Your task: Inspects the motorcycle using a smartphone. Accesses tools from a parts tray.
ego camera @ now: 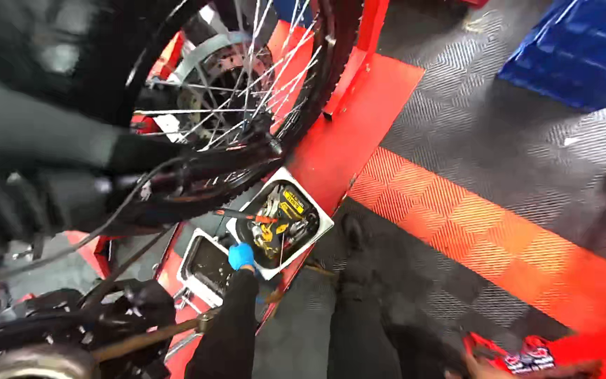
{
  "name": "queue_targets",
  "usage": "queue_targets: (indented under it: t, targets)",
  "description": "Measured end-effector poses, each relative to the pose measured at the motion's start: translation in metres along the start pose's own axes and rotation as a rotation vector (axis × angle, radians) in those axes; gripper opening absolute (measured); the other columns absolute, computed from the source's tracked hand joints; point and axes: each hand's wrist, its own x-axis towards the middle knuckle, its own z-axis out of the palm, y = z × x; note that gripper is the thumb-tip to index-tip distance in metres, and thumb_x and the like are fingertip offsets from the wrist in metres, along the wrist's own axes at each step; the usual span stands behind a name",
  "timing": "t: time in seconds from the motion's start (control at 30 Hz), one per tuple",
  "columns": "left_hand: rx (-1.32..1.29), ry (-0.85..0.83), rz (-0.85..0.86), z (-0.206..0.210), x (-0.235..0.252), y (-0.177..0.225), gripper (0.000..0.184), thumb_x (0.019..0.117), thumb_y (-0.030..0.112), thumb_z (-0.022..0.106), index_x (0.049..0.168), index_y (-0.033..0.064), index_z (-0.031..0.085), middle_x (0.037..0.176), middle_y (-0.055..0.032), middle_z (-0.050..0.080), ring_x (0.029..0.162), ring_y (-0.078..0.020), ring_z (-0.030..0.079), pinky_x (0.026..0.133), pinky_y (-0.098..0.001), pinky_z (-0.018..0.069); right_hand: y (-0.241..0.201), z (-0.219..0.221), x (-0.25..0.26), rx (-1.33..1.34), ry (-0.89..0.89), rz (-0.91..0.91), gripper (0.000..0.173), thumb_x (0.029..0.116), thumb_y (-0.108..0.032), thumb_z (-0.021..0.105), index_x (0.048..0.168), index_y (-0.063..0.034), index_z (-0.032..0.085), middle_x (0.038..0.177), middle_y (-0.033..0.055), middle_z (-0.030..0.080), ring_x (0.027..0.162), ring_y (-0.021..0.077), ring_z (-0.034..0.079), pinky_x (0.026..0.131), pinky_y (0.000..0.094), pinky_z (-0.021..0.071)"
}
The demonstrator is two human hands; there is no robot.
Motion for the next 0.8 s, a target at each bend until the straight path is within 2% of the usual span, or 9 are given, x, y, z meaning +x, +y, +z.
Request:
queue_targets:
  t: [0.1, 0.17, 0.23, 0.33, 0.43, 0.5, 0.57, 0.7, 0.8]
  targets:
    - [0.081, -0.111, -0.047, 0.012, 0.033, -0.012, 0.045, 0.1092, 0.029, 0.043, 0.129, -0.0058, 0.063, 0.132, -0.0292, 0.063, 0.127, -0.0425, 0.059, 0.106, -0.0596, 0.0465, -0.044, -0.079, 0.086, -0.005, 0.062, -0.083, 0.066, 0.0997, -0.056, 0.055, 0.142, -0.0065, 0.056, 0.132, 0.0266, 0.063, 0.114, 0.0475, 0.065, 0.09, 0.0676, 0.0523]
    - [0.061, -0.19, -0.013, 0.022, 0.047, -0.02, 0.046, 0.1112, 0.029, 0.039, 0.129, -0.0046, 0.064, 0.133, -0.0292, 0.062, 0.126, -0.0429, 0.059, 0.105, -0.0611, 0.0465, -0.095, -0.136, 0.144, 0.114, 0.114, -0.179, 0.061, 0.1021, -0.054, 0.054, 0.143, -0.0084, 0.056, 0.13, 0.021, 0.065, 0.117, 0.0406, 0.065, 0.097, 0.0626, 0.0516]
    - [0.049, -0.192, -0.016, 0.027, 0.055, -0.02, 0.046, 0.1118, 0.028, 0.036, 0.132, -0.0031, 0.062, 0.132, -0.0289, 0.062, 0.123, -0.0424, 0.061, 0.103, -0.0606, 0.0484, -0.15, -0.172, 0.203, 0.276, 0.156, -0.302, 0.056, 0.1011, -0.05, 0.059, 0.142, -0.0109, 0.057, 0.125, 0.0142, 0.069, 0.115, 0.0334, 0.067, 0.099, 0.0587, 0.0524]
    - [-0.159, -0.117, -0.145, 0.037, 0.059, -0.029, 0.044, 0.1125, 0.031, 0.037, 0.135, 0.002, 0.062, 0.121, -0.0272, 0.065, 0.106, -0.0399, 0.065, 0.089, -0.0592, 0.0533, -0.223, -0.177, 0.271, 0.328, 0.154, -0.408, 0.058, 0.0983, -0.046, 0.064, 0.144, -0.0114, 0.054, 0.127, 0.0142, 0.067, 0.115, 0.0343, 0.066, 0.098, 0.0606, 0.0527]
    - [-0.298, -0.105, -0.222, 0.037, 0.062, -0.027, 0.043, 0.1117, 0.033, 0.04, 0.136, 0.0042, 0.061, 0.116, -0.0245, 0.065, 0.099, -0.0362, 0.064, 0.084, -0.0573, 0.0537, -0.274, -0.167, 0.299, 0.254, 0.084, -0.439, 0.039, 0.0992, -0.036, 0.063, 0.129, -0.0113, 0.064, 0.111, 0.0169, 0.07, 0.103, 0.0383, 0.069, 0.085, 0.0631, 0.0552]
    - [-0.368, -0.091, -0.246, 0.036, 0.055, -0.021, 0.042, 0.1116, 0.033, 0.041, 0.132, 0.0026, 0.062, 0.102, -0.0204, 0.064, 0.084, -0.03, 0.062, 0.075, -0.0508, 0.0536, -0.284, -0.172, 0.304, 0.207, 0.09, -0.44, 0.03, 0.0986, -0.028, 0.062, 0.124, -0.0129, 0.063, 0.103, 0.016, 0.071, 0.097, 0.0384, 0.07, 0.079, 0.0618, 0.0563]
    - [-0.465, -0.099, -0.26, 0.038, 0.041, -0.008, 0.041, 0.1121, 0.032, 0.041, 0.131, 0.0011, 0.061, 0.093, -0.0171, 0.064, 0.075, -0.0251, 0.062, 0.069, -0.0448, 0.0545, -0.278, -0.186, 0.308, 0.234, 0.101, -0.456, 0.028, 0.101, -0.028, 0.061, 0.126, -0.0154, 0.064, 0.104, 0.0154, 0.072, 0.096, 0.0383, 0.071, 0.078, 0.0623, 0.0565]
    - [-0.599, -0.089, -0.182, 0.056, 0.014, 0.021, 0.039, 0.1115, 0.029, 0.044, 0.13, 0.0004, 0.062, 0.094, -0.0172, 0.068, 0.076, -0.0238, 0.065, 0.07, -0.0435, 0.0567, -0.255, -0.223, 0.336, 0.279, 0.186, -0.518, 0.025, 0.1003, -0.028, 0.062, 0.123, -0.0186, 0.067, 0.096, 0.0124, 0.072, 0.088, 0.0356, 0.071, 0.073, 0.0632, 0.0561]
    - [-0.569, -0.056, -0.09, 0.065, -0.013, 0.037, 0.042, 0.1111, 0.036, 0.043, 0.131, 0.0045, 0.063, 0.101, -0.0163, 0.069, 0.083, -0.0243, 0.067, 0.076, -0.0457, 0.0578, -0.235, -0.243, 0.359, 0.357, 0.208, -0.59, 0.025, 0.1026, -0.03, 0.06, 0.124, -0.0179, 0.066, 0.087, 0.0102, 0.071, 0.077, 0.0312, 0.07, 0.069, 0.0613, 0.0559]
